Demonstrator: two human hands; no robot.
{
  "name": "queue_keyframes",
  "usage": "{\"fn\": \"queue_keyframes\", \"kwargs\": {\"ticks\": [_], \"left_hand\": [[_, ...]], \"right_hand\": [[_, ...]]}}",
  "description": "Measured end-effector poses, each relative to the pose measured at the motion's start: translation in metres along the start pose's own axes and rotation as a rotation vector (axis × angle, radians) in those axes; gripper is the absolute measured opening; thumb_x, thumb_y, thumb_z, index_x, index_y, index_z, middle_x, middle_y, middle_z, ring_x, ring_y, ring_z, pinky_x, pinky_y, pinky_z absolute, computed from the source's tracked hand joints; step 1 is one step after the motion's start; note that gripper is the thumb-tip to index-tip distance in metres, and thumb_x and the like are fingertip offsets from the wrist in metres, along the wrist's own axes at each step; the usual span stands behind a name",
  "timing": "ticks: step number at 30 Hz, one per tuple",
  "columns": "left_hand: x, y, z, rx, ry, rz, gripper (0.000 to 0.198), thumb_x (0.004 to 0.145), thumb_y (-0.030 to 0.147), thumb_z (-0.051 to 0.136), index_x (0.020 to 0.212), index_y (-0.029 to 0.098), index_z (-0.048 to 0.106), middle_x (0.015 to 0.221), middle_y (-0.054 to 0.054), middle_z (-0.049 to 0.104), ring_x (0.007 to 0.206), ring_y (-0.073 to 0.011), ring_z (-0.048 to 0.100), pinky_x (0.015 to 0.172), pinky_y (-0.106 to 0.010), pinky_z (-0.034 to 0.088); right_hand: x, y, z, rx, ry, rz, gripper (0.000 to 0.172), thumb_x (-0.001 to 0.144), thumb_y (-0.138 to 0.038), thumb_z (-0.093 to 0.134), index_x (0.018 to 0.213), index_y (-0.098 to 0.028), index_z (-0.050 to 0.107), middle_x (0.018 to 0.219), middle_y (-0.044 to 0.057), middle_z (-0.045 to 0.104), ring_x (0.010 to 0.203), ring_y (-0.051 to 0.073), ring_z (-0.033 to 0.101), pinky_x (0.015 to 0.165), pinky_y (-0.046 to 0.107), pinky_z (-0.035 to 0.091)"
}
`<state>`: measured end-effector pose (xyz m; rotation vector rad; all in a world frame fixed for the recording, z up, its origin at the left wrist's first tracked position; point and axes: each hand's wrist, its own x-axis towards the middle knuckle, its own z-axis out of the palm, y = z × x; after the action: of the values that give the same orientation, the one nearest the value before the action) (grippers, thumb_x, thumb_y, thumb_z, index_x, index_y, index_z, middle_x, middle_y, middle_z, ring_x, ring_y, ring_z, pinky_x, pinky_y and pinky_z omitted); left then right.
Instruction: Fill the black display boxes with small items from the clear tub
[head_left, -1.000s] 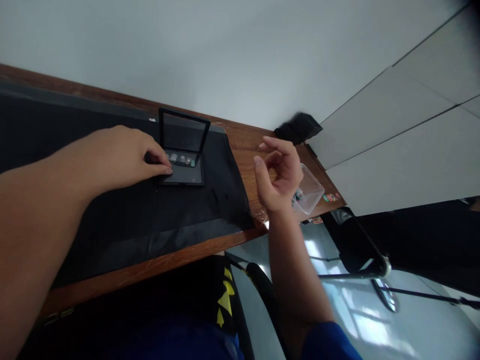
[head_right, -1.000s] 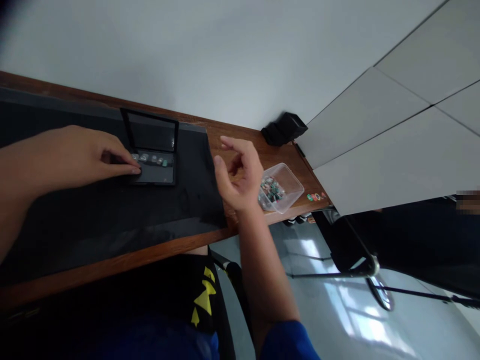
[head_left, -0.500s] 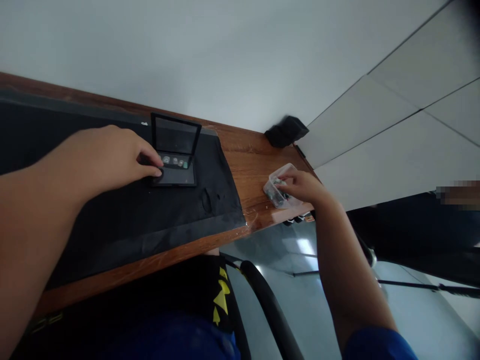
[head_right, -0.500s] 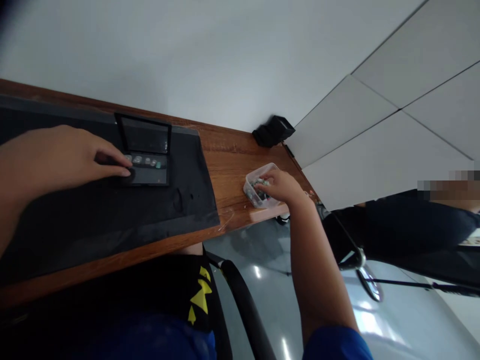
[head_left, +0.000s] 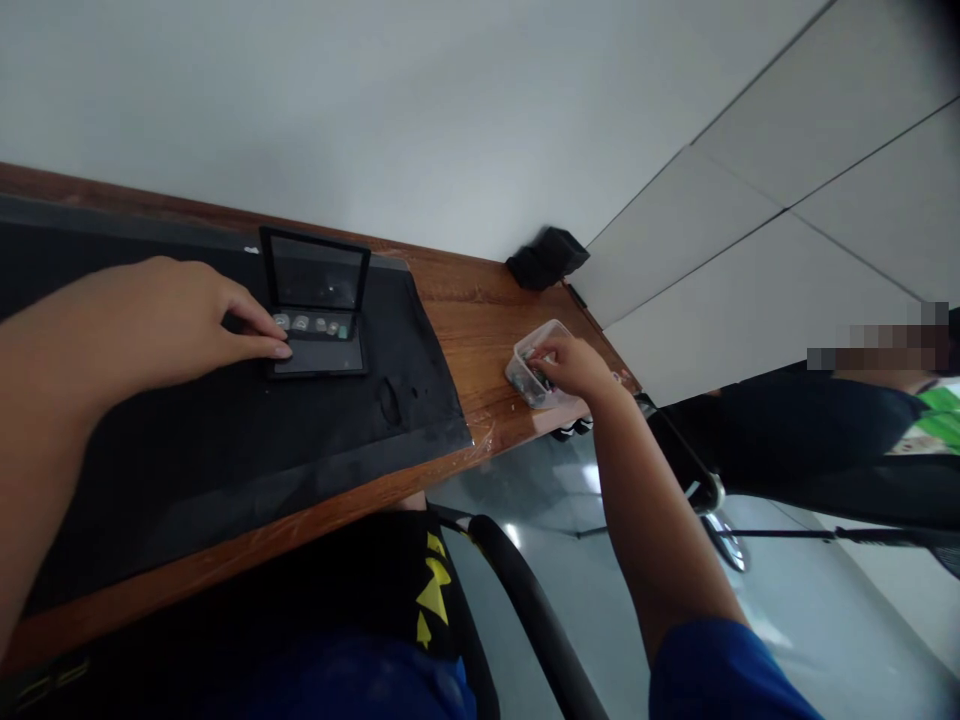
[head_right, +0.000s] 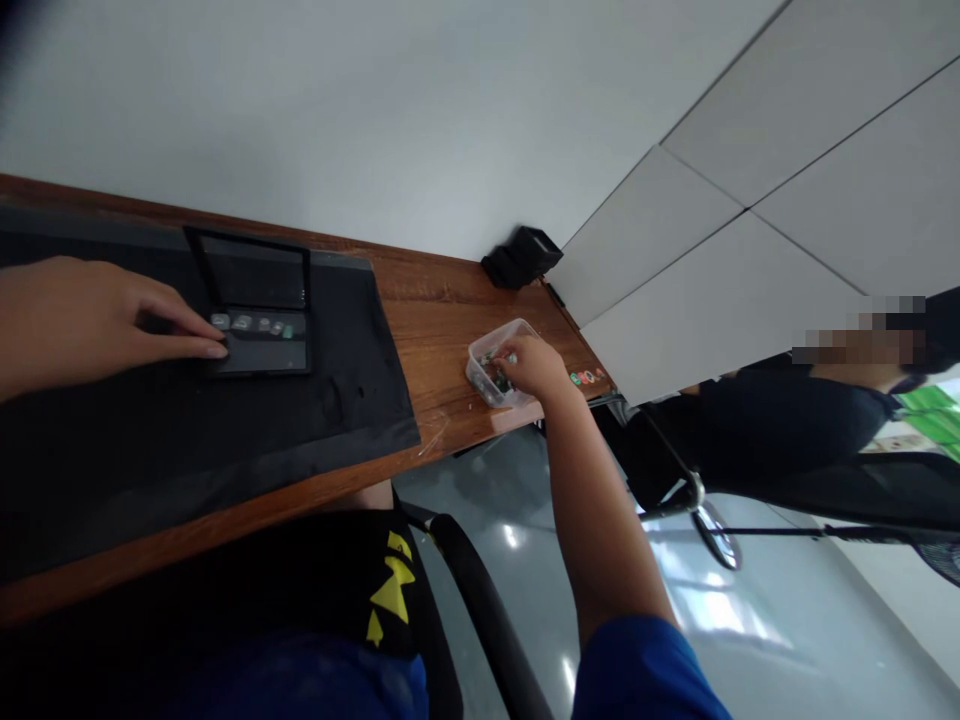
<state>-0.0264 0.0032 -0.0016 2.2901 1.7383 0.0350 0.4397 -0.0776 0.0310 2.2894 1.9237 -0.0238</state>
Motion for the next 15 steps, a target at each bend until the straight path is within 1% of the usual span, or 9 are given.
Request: {"fn": "queue_keyframes", "kwargs": {"ticks": [2,4,7,9,11,15], "left_hand": [[-0.003,0.006,-0.004,0.020,-0.044,-0.013,0.039,0.089,0.060,0.070,0.103,0.031,0.092,0.119,-0.004,0.087,0.108,-0.0351,0.076,0.086,-0.037,0.052],[-0.004,0.009,-0.006,0.024,-0.048,-0.020,0.039,0.090,0.059,0.069,0.106,0.031,0.092,0.122,-0.004,0.087,0.110,-0.0364,0.076,0.087,-0.038,0.052],[-0.005,0.012,-0.007,0.030,-0.050,-0.041,0.039,0.090,0.060,0.071,0.109,0.032,0.092,0.121,-0.004,0.087,0.110,-0.0366,0.076,0.089,-0.038,0.052],[-0.006,0.014,-0.009,0.033,-0.054,-0.037,0.039,0.091,0.057,0.071,0.111,0.031,0.091,0.122,-0.004,0.087,0.111,-0.0370,0.076,0.089,-0.039,0.052],[-0.007,0.016,-0.010,0.024,-0.057,-0.029,0.040,0.092,0.056,0.070,0.113,0.030,0.091,0.123,-0.005,0.086,0.113,-0.0375,0.076,0.090,-0.039,0.053],[-0.010,0.020,-0.013,0.010,-0.070,-0.044,0.042,0.093,0.058,0.069,0.115,0.029,0.091,0.124,-0.005,0.086,0.113,-0.0373,0.076,0.091,-0.041,0.054]], "right_hand": [[-0.001,0.004,0.000,0.025,0.012,-0.020,0.020,0.096,-0.027,0.073,0.107,-0.023,0.090,0.113,0.009,0.088,0.100,0.024,0.079,0.087,0.032,0.057],[-0.001,0.008,0.001,0.047,-0.002,-0.025,0.021,0.095,-0.028,0.075,0.108,-0.024,0.090,0.106,0.008,0.088,0.095,0.024,0.080,0.084,0.032,0.057],[0.001,0.013,0.003,0.036,-0.017,0.027,0.021,0.096,-0.035,0.076,0.106,-0.025,0.092,0.094,0.009,0.088,0.089,0.025,0.080,0.078,0.033,0.056],[0.003,0.016,0.005,0.035,-0.011,0.047,0.020,0.096,-0.037,0.077,0.102,-0.024,0.092,0.098,0.010,0.088,0.092,0.027,0.081,0.077,0.034,0.056],[0.004,0.017,0.006,0.058,-0.018,0.037,0.019,0.095,-0.035,0.078,0.099,-0.023,0.091,0.104,0.010,0.089,0.095,0.026,0.081,0.078,0.034,0.055],[0.002,0.017,0.007,0.118,-0.043,0.026,0.019,0.095,-0.033,0.077,0.098,-0.020,0.090,0.102,0.009,0.088,0.090,0.023,0.079,0.077,0.032,0.052]]}}
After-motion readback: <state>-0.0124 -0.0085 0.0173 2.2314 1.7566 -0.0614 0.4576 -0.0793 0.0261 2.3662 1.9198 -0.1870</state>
